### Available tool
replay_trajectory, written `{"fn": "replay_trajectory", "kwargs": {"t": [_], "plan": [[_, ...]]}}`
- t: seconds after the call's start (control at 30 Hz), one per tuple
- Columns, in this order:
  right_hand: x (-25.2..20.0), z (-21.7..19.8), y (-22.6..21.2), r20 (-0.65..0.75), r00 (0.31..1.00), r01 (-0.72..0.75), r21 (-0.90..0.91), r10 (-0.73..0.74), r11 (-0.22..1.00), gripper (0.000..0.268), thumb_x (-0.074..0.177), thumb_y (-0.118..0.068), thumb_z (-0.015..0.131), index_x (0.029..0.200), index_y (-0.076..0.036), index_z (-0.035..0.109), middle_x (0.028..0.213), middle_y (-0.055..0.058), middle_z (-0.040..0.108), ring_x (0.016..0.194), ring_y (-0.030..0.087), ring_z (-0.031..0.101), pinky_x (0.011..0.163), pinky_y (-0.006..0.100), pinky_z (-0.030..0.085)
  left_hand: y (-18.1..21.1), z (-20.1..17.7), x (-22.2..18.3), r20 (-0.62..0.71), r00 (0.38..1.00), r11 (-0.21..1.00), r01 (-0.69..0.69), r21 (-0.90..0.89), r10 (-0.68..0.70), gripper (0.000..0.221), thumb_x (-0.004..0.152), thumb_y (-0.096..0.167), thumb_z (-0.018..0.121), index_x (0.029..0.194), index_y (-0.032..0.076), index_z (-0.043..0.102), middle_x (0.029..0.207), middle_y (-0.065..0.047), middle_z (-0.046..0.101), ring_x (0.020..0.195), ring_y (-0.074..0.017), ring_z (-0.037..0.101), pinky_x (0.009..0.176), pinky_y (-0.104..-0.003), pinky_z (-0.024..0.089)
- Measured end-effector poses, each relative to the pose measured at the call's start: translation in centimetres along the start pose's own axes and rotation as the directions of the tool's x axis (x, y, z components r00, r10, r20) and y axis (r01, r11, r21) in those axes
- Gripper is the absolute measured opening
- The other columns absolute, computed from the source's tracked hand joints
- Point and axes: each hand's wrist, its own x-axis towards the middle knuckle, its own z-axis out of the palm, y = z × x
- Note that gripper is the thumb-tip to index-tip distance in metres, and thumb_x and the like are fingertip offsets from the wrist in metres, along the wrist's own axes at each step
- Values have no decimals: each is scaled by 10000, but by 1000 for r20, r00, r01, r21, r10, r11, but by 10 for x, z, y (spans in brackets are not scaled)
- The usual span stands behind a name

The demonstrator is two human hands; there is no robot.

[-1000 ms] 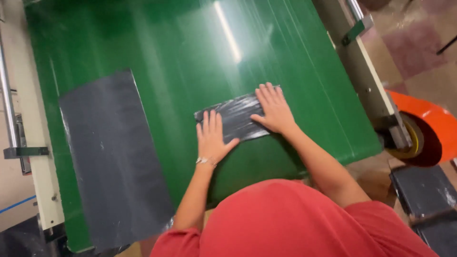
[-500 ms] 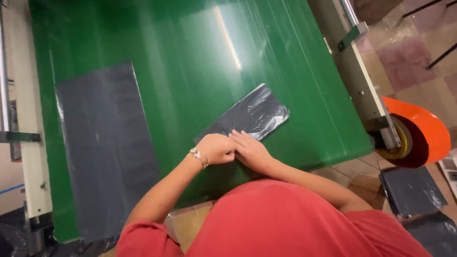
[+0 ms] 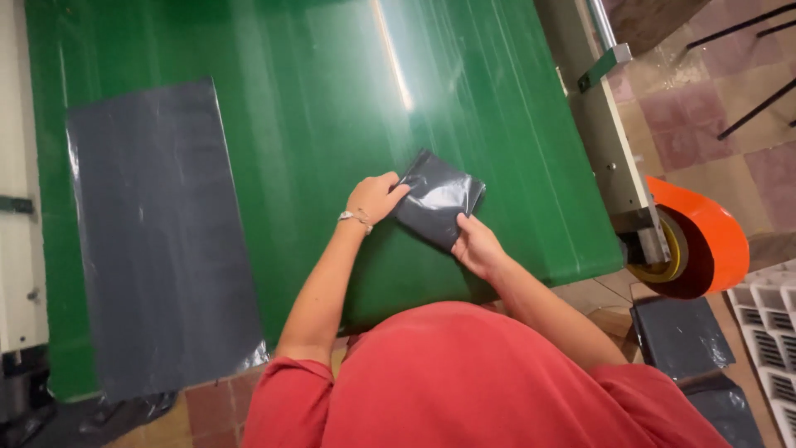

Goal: Picking up black plastic bags from a conveyor belt, folding them into compact squares, and stacking them into a storage crate.

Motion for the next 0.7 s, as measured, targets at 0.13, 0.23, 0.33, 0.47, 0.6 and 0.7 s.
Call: {"fn": "replay_trajectory", "kwargs": {"t": [0.13, 0.23, 0.33, 0.47, 0.6, 0.7], "plan": [[7, -20, -12, 40, 993, -112, -4, 112, 994, 215, 1055, -242, 446, 1244, -209, 543, 1281, 161, 625, 1188, 394, 632, 997, 592, 493, 15, 25, 0, -280, 960, 948, 113, 297, -26, 453, 956, 658, 423, 927, 222, 539, 789, -60, 702, 754, -324, 726, 694, -457, 585], [-35, 0, -38, 46, 995, -81, -107, 86, 991, 176, 1029, -229, 467, 1189, -183, 525, 1124, 91, 601, 1073, 327, 640, 963, 579, 516, 15, 53, 7, -508, 858, 895, 168, 413, 74, 425, 920, 656, 452, 891, 234, 503, 693, 0, 658, 600, -268, 693, 595, -432, 558], [-66, 11, -54, 20, 999, 49, -362, -45, 931, 279, 1036, -205, 476, 1279, -71, 463, 1095, 144, 563, 988, 327, 658, 867, 551, 570, 22, 52, -10, -717, 666, 851, 239, 467, 206, 437, 873, 673, 491, 868, 236, 509, 658, 31, 579, 537, -212, 640, 542, -416, 507], [-61, -29, -28, 136, 877, 398, -743, -461, 538, 256, 989, -9, 573, 1225, 7, 475, 984, 121, 508, 751, 227, 633, 592, 311, 568, 40, 46, -72, -752, 559, 851, 147, 504, 349, 588, 886, 705, 424, 1100, 174, 558, 944, -19, 561, 891, -231, 594, 708, -405, 486], [-79, 33, 4, 462, 757, 557, -826, -463, 87, 255, 892, -44, 710, 1112, -86, 588, 981, 89, 579, 792, 268, 617, 654, 350, 518, 30, 45, -124, -700, 638, 871, 91, 483, 322, 800, 936, 721, 334, 1434, 107, 458, 1443, -111, 515, 1385, -274, 469, 1099, -520, 407], [-71, 78, 37, 737, 609, 736, -663, -294, -138, 287, 835, -125, 766, 1098, -149, 653, 927, 15, 587, 834, 231, 616, 739, 349, 514, 10, 32, -157, -732, 622, 903, 90, 420, 278, 754, 984, 667, 277, 1444, 95, 447, 1442, -101, 519, 1374, -253, 491, 1083, -464, 459]]}}
